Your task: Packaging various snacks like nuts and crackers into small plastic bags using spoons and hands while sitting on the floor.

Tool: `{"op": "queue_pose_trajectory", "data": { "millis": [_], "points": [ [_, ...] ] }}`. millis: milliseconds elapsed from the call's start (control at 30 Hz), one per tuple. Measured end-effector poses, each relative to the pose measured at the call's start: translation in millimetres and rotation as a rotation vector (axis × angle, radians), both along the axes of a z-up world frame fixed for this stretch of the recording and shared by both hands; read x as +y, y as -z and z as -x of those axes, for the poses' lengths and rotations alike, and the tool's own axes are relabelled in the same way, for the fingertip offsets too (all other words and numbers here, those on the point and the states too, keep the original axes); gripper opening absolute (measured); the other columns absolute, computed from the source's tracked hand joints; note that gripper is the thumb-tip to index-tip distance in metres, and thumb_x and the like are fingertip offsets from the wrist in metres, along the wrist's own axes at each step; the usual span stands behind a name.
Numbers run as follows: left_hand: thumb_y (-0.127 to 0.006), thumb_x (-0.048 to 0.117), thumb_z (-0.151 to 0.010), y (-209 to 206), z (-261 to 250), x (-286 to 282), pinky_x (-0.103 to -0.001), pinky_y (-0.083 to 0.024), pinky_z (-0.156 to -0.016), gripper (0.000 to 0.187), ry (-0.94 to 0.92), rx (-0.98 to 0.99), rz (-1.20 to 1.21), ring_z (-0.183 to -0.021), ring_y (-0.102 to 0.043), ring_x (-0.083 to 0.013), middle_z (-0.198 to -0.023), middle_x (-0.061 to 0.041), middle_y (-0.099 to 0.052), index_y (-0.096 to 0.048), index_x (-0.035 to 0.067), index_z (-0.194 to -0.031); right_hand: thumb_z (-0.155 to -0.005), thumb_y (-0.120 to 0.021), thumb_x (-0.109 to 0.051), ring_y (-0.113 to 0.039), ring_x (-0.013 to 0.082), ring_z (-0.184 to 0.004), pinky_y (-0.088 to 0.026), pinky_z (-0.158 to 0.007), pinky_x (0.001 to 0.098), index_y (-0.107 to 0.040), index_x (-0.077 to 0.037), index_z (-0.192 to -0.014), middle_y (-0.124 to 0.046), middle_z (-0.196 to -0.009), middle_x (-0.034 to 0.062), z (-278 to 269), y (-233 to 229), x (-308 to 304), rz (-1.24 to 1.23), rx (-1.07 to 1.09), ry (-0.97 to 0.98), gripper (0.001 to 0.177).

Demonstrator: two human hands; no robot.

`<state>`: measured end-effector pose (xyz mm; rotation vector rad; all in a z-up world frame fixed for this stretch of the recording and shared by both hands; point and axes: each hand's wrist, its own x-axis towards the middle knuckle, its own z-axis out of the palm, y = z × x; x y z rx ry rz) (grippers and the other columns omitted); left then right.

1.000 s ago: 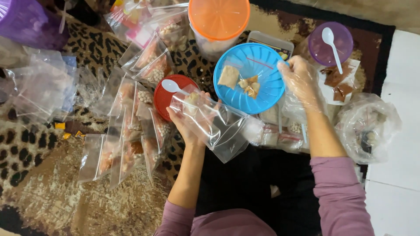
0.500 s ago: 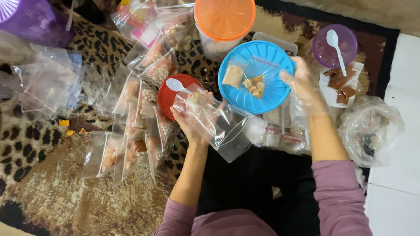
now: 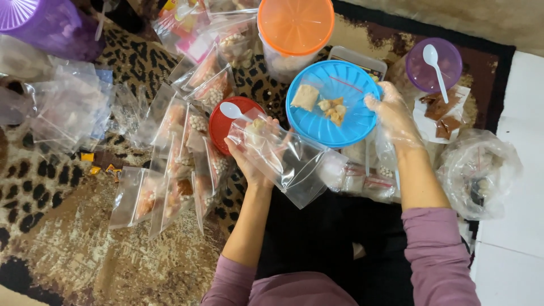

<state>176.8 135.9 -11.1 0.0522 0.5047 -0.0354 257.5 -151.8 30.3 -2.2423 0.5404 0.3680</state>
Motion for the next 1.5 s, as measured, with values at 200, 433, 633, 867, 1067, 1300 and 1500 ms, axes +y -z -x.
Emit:
{"op": "queue_pose_trajectory", "data": {
  "millis": [200,433,633,867,1067,1300,1500],
  "points": [
    [-0.056,0.085,-0.078,-5.0,-0.7,-3.6,-0.068,-0.032,-0.117,0.096,-0.015,0.017,-0.014,-0.136,-0.052,-0.0391,-0.146,-0.019,-0.056,-0.052,0.018,-0.146,-0.100,-0.066,-0.038,-0.060,0.0198,-0.109,-0.046,-0.100,0.0368,-0.062,-0.027,-0.123,-0.059,-0.109,0.0014,13.7,-9.2,6.0,-0.229,-0.128,0.050,0.026],
    [-0.054,0.086,-0.078,-11.6,-2.6,-3.6,-0.067,-0.031,-0.118,0.100,-0.014,0.034,-0.045,-0.136,-0.051,-0.0379,-0.148,-0.019,-0.053,-0.048,0.017,-0.150,-0.102,-0.064,-0.041,-0.059,0.0282,-0.118,-0.045,-0.104,0.0446,-0.057,-0.029,-0.126,-0.057,-0.117,0.0046,12.8,-6.1,14.0,-0.190,-0.125,0.087,0.028],
    [-0.055,0.084,-0.079,-5.0,-4.2,-4.0,-0.070,-0.032,-0.118,0.097,-0.048,0.029,-0.024,-0.134,-0.053,-0.0390,-0.145,-0.020,-0.054,-0.048,0.017,-0.149,-0.101,-0.063,-0.046,-0.054,0.0324,-0.130,-0.040,-0.110,0.0469,-0.057,-0.034,-0.128,-0.058,-0.132,0.0069,-14.4,-15.6,14.3,-0.096,-0.094,0.126,0.030],
    [-0.051,0.082,-0.081,-27.7,0.1,-0.5,-0.063,-0.032,-0.119,0.087,-0.009,-0.310,-0.082,-0.116,-0.063,-0.0290,-0.120,-0.015,-0.066,-0.067,0.006,-0.120,-0.091,-0.052,-0.052,-0.063,0.0229,-0.104,-0.045,-0.089,0.0404,-0.057,-0.023,-0.122,-0.066,-0.112,0.0025,-87.9,-22.2,31.8,-0.028,-0.212,0.195,0.043],
    [-0.054,0.087,-0.073,1.6,-7.4,2.9,-0.062,-0.028,-0.122,0.103,-0.019,-0.248,-0.012,-0.132,-0.051,-0.0331,-0.135,-0.019,-0.055,-0.056,0.003,-0.132,-0.090,-0.053,-0.053,-0.057,0.0276,-0.107,-0.044,-0.085,0.0472,-0.055,-0.016,-0.115,-0.057,-0.114,0.0071,-128.5,-13.1,63.7,0.027,-0.288,0.017,0.045],
    [-0.040,0.093,-0.079,-9.9,-14.5,-0.7,-0.057,-0.030,-0.120,0.107,-0.125,-0.055,0.106,-0.128,-0.054,-0.0351,-0.131,-0.021,-0.059,-0.057,0.000,-0.131,-0.100,-0.054,-0.029,-0.055,0.0283,-0.087,-0.043,-0.076,0.0478,-0.054,-0.011,-0.125,-0.056,-0.097,0.0107,-87.0,-52.6,61.8,0.157,-0.571,-0.322,0.031],
    [-0.052,0.086,-0.078,11.6,-13.0,2.4,-0.061,-0.027,-0.121,0.100,-0.135,-0.114,0.226,-0.137,-0.048,-0.0420,-0.138,-0.026,-0.057,-0.059,-0.002,-0.126,-0.095,-0.068,-0.047,-0.067,0.0444,-0.100,-0.053,-0.090,0.0562,-0.066,-0.008,-0.103,-0.070,-0.094,0.0227,-36.4,32.1,1.9,0.361,-0.405,-0.813,0.040]
  ]
}}
